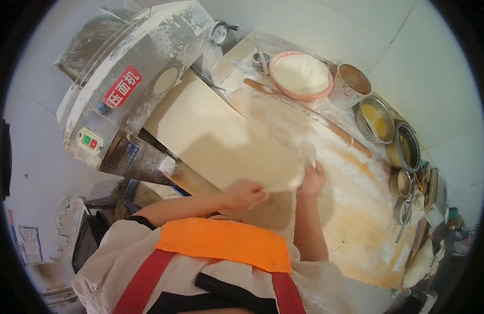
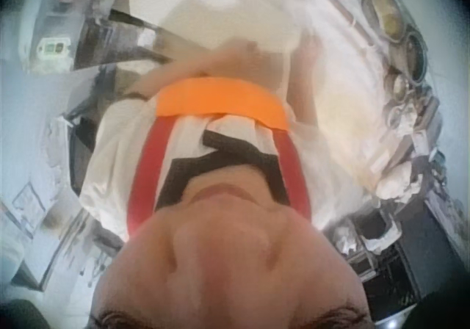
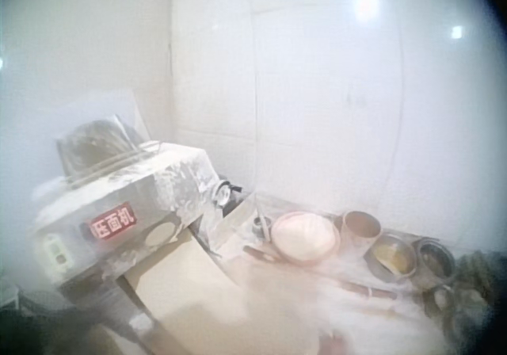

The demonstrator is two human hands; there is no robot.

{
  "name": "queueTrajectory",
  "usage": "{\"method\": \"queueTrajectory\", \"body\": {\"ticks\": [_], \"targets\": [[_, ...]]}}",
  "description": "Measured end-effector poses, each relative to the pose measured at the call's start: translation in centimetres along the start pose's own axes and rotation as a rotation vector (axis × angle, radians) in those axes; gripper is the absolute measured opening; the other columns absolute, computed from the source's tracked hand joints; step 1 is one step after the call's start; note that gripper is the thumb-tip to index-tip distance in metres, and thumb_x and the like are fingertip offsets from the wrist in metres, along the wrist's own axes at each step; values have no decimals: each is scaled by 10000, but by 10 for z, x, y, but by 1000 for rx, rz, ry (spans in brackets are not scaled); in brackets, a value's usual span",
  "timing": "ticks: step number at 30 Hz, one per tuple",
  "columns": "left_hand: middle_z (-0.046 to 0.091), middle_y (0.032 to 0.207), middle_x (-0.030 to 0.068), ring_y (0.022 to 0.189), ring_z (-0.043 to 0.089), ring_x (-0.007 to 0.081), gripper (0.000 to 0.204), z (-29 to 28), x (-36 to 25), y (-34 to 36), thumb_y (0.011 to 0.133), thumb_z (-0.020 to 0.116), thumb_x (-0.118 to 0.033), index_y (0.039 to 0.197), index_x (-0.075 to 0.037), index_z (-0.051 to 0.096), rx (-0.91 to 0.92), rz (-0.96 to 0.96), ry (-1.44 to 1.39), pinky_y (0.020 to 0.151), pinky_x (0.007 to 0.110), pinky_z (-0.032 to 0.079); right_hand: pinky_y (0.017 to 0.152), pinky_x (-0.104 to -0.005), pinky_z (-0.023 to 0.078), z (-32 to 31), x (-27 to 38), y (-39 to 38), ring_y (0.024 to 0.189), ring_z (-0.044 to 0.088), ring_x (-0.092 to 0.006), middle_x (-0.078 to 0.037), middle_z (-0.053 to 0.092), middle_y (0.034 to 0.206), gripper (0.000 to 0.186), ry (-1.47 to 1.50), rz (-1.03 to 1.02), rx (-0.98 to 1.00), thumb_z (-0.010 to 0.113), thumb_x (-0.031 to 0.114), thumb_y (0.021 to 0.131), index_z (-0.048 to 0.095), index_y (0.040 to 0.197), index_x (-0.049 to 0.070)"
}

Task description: The person sprays water on dough circles, sprinkles seeds on them, places the tray into a rack, and then uses a dough sheeter and rolling pin to prepare a large sheet of dough before cutting out new circles.

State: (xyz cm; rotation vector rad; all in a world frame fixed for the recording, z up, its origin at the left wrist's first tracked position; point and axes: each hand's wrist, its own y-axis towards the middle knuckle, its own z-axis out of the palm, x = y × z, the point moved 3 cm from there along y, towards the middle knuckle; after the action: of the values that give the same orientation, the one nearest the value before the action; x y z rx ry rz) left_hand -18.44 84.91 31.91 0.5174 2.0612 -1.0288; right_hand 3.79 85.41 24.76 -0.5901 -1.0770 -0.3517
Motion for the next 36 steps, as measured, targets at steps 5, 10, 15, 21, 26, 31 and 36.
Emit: {"method": "queueTrajectory", "body": {"ticks": [5, 10, 15, 21, 26, 31, 36], "targets": [[649, 933, 61, 810, 624, 177, 225, -102, 92, -36, 920, 567, -225, 999, -23, 625, -681, 75, -1092, 690, 332, 488, 827, -289, 469, 174, 26, 31, 1035, 589, -179, -113, 621, 1147, 445, -208, -115, 629, 609, 147, 861, 533, 1266, -21], [597, 1171, 194, 1079, 591, 269, 475, -152, 206, -63, 895, 628, -303, 1224, 26, 531, -1182, -216, -459, 893, 355, 481, 877, -413, 486, 224, -64, 105, 1093, 604, -292, -186, 618, 1171, 661, -1221, -57, 365, 719, 296, 768, 491, 1317, 8], [426, 1409, 198, 1268, 442, 395, 755, -80, 195, -37, 810, 680, -358, 1401, -19, 355, -945, 71, 692, 993, 390, 422, 771, -414, 530, 237, -123, 76, 968, 641, -319, -163, 658, 1078, 596, -1232, -239, 231, 719, 173, 726, 507, 1259, 13], [634, 1083, 172, 1052, 583, 382, 400, -70, 187, -28, 825, 627, -366, 1093, -71, 601, -617, 189, 684, 848, 403, 493, 535, -306, 495, 149, -85, 45, 764, 613, -188, -83, 626, 914, 517, -241, 113, 275, 663, 31, 704, 541, 1207, 43], [653, 833, 174, 748, 623, 363, 230, -31, 107, -15, 838, 621, -258, 993, -92, 657, -305, 382, 414, 664, 420, 499, 572, -358, 551, 30, -37, 48, 811, 650, -235, -125, 632, 948, 514, -3, 87, 113, 643, -15, 700, 530, 1202, -7], [677, 802, 105, 721, 658, 235, 215, -25, 54, -32, 913, 582, -240, 1034, -81, 660, -297, 267, -181, 639, 367, 501, 633, -299, 547, 42, 33, 67, 764, 642, -207, -95, 629, 893, 518, -30, -47, 57, 635, 12, 722, 511, 1223, -36], [671, 945, 57, 838, 654, 174, 222, -100, 105, -67, 932, 587, -213, 1056, -32, 623, -714, 242, -1199, 746, 290, 521, 544, -263, 473, 205, 39, 59, 661, 586, -152, -102, 639, 939, 655, 91, -56, 489, 658, 114, 784, 407, 1375, -15]]}}
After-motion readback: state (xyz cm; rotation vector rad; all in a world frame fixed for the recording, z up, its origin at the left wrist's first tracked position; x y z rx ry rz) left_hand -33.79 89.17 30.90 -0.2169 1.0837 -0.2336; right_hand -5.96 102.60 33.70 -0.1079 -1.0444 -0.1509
